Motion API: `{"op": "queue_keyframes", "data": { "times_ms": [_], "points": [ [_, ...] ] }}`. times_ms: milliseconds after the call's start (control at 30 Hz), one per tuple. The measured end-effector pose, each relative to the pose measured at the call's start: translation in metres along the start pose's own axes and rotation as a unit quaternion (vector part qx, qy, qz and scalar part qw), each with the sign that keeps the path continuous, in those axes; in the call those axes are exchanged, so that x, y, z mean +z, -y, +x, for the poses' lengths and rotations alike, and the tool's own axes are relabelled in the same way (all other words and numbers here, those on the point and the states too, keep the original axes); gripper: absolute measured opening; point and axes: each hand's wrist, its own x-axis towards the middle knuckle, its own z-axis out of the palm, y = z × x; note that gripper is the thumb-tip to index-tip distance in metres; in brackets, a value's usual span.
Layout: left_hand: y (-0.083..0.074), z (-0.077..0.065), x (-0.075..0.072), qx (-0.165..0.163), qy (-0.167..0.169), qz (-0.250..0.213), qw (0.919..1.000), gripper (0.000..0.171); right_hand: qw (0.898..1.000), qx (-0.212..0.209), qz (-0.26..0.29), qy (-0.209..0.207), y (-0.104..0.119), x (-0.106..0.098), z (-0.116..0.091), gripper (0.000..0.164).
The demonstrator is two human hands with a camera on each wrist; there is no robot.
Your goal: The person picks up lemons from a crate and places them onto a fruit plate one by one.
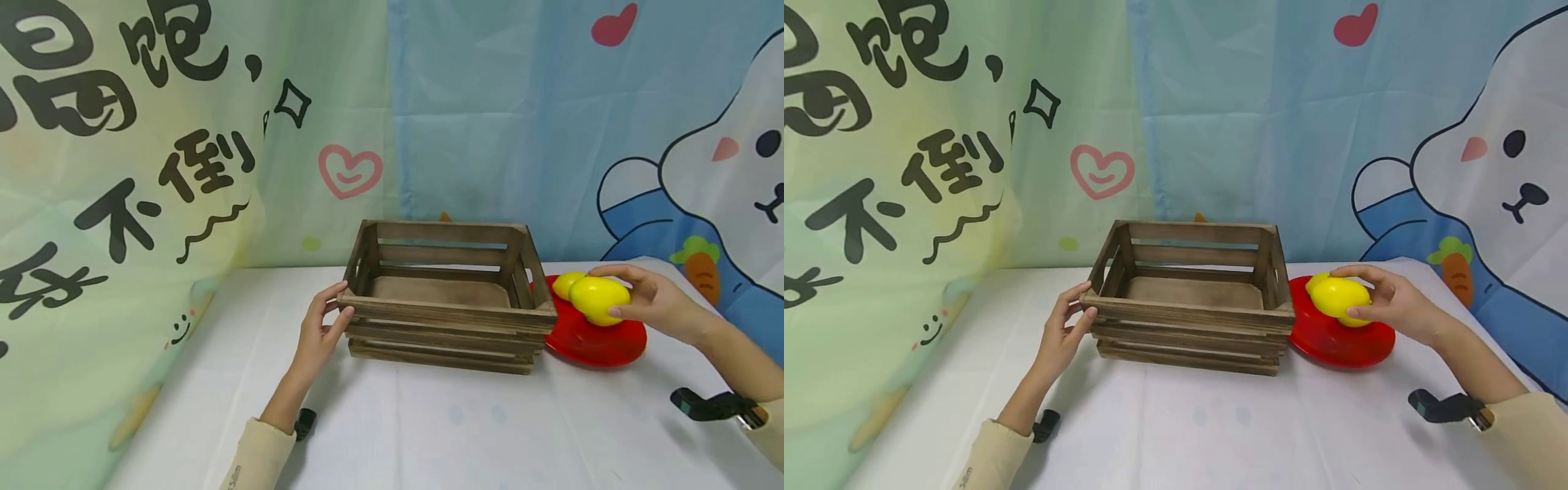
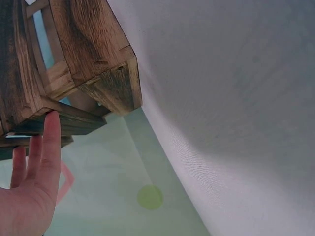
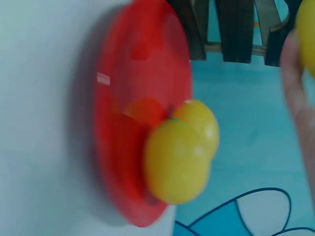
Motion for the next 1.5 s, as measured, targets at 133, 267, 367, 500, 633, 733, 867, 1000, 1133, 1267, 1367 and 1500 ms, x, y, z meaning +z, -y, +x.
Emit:
{"op": "queue_keyframes", "data": {
  "times_ms": [133,267,367,500,633,733,867,1000,1133,1267,1367,1500],
  "points": [
    [-0.002,0.001,-0.003,-0.004,-0.002,0.003,1.0,0.045,0.991,0.114,-0.02,-0.062,-0.014,0.01,-0.016,0.049],
    [-0.002,0.003,-0.003,0.005,-0.004,-0.002,1.0,0.046,0.98,0.175,-0.028,-0.087,-0.024,0.016,-0.028,0.047],
    [0.0,0.002,-0.002,0.009,-0.005,-0.011,0.9999,0.046,0.973,0.204,-0.048,-0.095,-0.026,0.02,-0.034,0.051],
    [0.001,0.001,0.001,0.009,-0.005,-0.015,0.9998,0.045,0.963,0.241,-0.07,-0.102,-0.026,0.027,-0.041,0.056],
    [0.002,0.002,0.0,0.016,-0.006,-0.013,0.9998,0.045,0.958,0.255,-0.068,-0.111,-0.029,0.034,-0.04,0.058],
    [0.001,0.003,-0.001,0.017,-0.007,-0.012,0.9998,0.045,0.956,0.255,-0.078,-0.118,-0.033,0.038,-0.042,0.059],
    [0.002,0.003,0.001,0.012,-0.003,-0.015,0.9998,0.046,0.954,0.26,-0.085,-0.125,-0.037,0.041,-0.046,0.059],
    [0.003,0.002,0.001,0.006,-0.004,-0.013,0.9999,0.045,0.95,0.271,-0.087,-0.128,-0.039,0.042,-0.047,0.059],
    [0.003,0.003,0.004,0.011,-0.004,-0.008,0.9999,0.044,0.951,0.266,-0.086,-0.131,-0.04,0.043,-0.05,0.06],
    [0.002,0.004,0.003,0.01,-0.002,-0.003,0.9999,0.044,0.952,0.255,-0.106,-0.132,-0.041,0.044,-0.05,0.061],
    [0.0,0.003,0.002,0.003,-0.003,-0.001,1.0,0.044,0.951,0.251,-0.119,-0.133,-0.043,0.047,-0.05,0.063],
    [0.0,0.001,0.001,-0.002,-0.003,-0.002,1.0,0.044,0.95,0.254,-0.116,-0.137,-0.044,0.051,-0.051,0.065]
  ]
}}
